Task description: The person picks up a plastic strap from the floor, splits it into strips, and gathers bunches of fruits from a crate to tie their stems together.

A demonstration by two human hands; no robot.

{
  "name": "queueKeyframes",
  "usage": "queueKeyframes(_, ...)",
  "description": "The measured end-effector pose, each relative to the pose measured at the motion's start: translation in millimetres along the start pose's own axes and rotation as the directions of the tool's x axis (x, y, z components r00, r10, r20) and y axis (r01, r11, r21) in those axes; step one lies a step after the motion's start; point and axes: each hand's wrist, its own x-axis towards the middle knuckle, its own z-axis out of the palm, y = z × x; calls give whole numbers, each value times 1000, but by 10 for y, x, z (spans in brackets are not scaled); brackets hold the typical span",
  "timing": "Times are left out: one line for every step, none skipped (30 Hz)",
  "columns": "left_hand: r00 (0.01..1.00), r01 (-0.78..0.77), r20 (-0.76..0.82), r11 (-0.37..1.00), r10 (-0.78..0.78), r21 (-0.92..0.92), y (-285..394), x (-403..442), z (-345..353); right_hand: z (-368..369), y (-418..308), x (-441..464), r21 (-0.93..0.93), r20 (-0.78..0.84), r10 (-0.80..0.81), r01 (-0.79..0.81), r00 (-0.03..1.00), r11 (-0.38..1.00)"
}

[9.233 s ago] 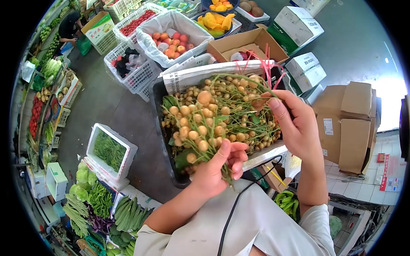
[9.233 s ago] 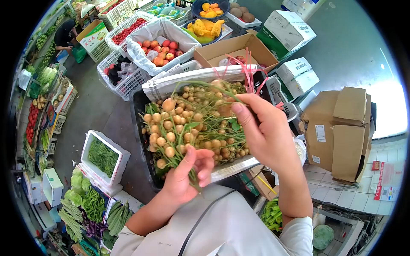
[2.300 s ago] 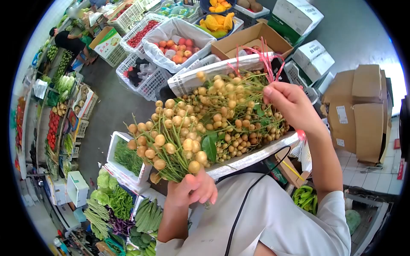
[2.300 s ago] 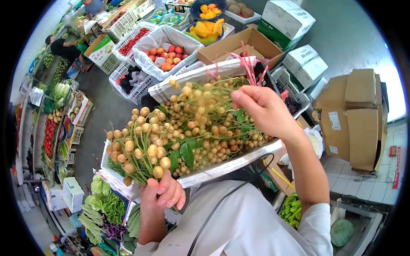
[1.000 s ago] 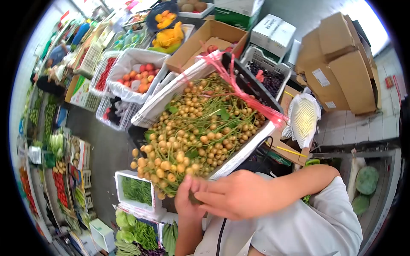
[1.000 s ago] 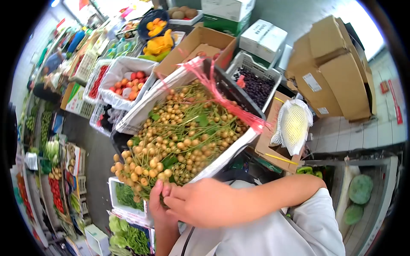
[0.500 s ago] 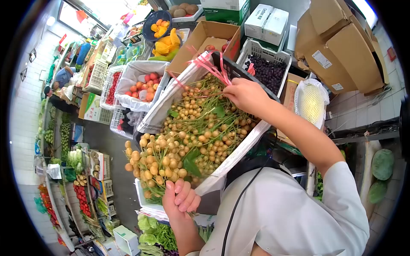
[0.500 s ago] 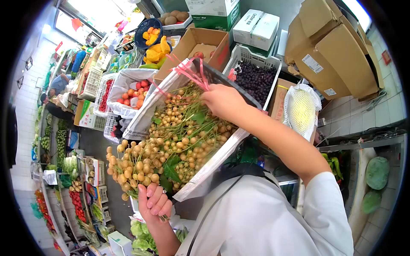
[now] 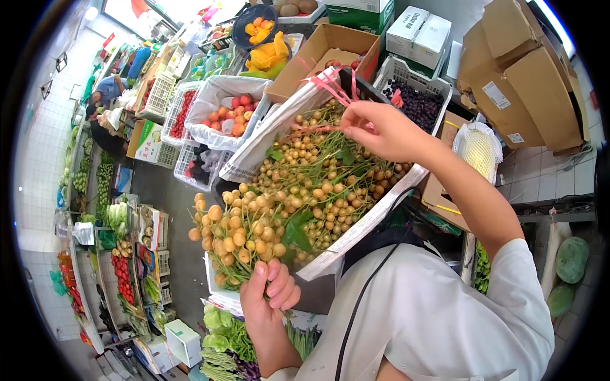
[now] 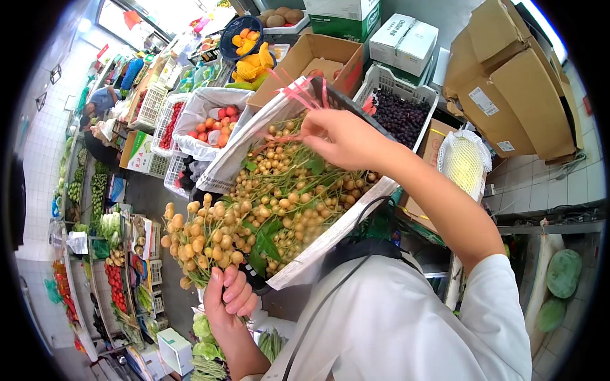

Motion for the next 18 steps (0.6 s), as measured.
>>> queueKeyframes(1000, -7, 1, 1000, 7, 7, 10, 19, -2, -16, -140, -73, 62, 26, 55, -56, 998, 996)
queueKeyframes(1000, -9, -2, 1000, 9, 6, 27, 37, 18, -11, -193, -129, 79, 87, 54, -61, 995, 995)
queueKeyframes(1000, -14, 7, 999, 14, 29, 51, 58, 48, 0, -306, -193, 47, 130, 68, -75, 989, 996)
queueKeyframes(1000, -20, 15, 998, 19, 53, 73, 83, 72, 33, -398, -262, 14, 173, 84, -87, 981, 996)
queueKeyframes(998, -20, 52, 999, 18, 31, 98, 109, 75, 101, -415, -330, -37, 184, 76, -70, 980, 997)
queueKeyframes(999, -20, 46, 999, 18, 35, 137, 136, 98, 175, -430, -395, -78, 182, 42, -28, 982, 997)
queueKeyframes(996, -20, 86, 997, 13, 79, 186, 163, 132, 226, -462, -460, -36, 233, -5, 14, 972, 999)
queueKeyframes(992, -19, 127, 992, 3, 126, 227, 179, 150, 264, -503, -526, 8, 278, -52, 52, 959, 999)
queueKeyframes(979, -47, 202, 996, 32, 69, 237, 214, 105, 300, -561, -589, 65, 319, -102, 85, 942, 994)
queueKeyframes(979, -37, 201, 996, 20, 82, 270, 228, 121, 326, -633, -646, 121, 354, -151, 114, 923, 986)
queueKeyframes(979, -58, 203, 990, 31, 130, 304, 256, 148, 345, -723, -683, 163, 395, -182, 127, 900, 978)
queueKeyframes(977, -76, 209, 981, 38, 178, 329, 297, 178, 366, -801, -719, 189, 376, -235, 175, 896, 966)
queueKeyframes(951, -65, 307, 986, 16, 150, 338, 368, 186, 392, -869, -727, 196, 363, -238, 176, 901, 965)
queueKeyframes(949, -47, 315, 986, -6, 162, 334, 423, 250, 417, -918, -718, 201, 351, -240, 177, 905, 963)
queueKeyframes(963, -60, 268, 957, -19, 284, 320, 464, 334, 441, -941, -695, 199, 336, -225, 165, 914, 966)
queueKeyframes(975, -69, 219, 913, -23, 402, 298, 508, 399, 460, -953, -666, 187, 244, -235, 192, 941, 963)
queueKeyframes(984, -6, 161, 894, -74, 448, 269, 566, 428, 459, -947, -654, 171, 153, -246, 219, 957, 961)
queueKeyframes(983, 1, 165, 893, -84, 450, 257, 620, 435, 436, -923, -656, 168, 149, -237, 212, 960, 963)
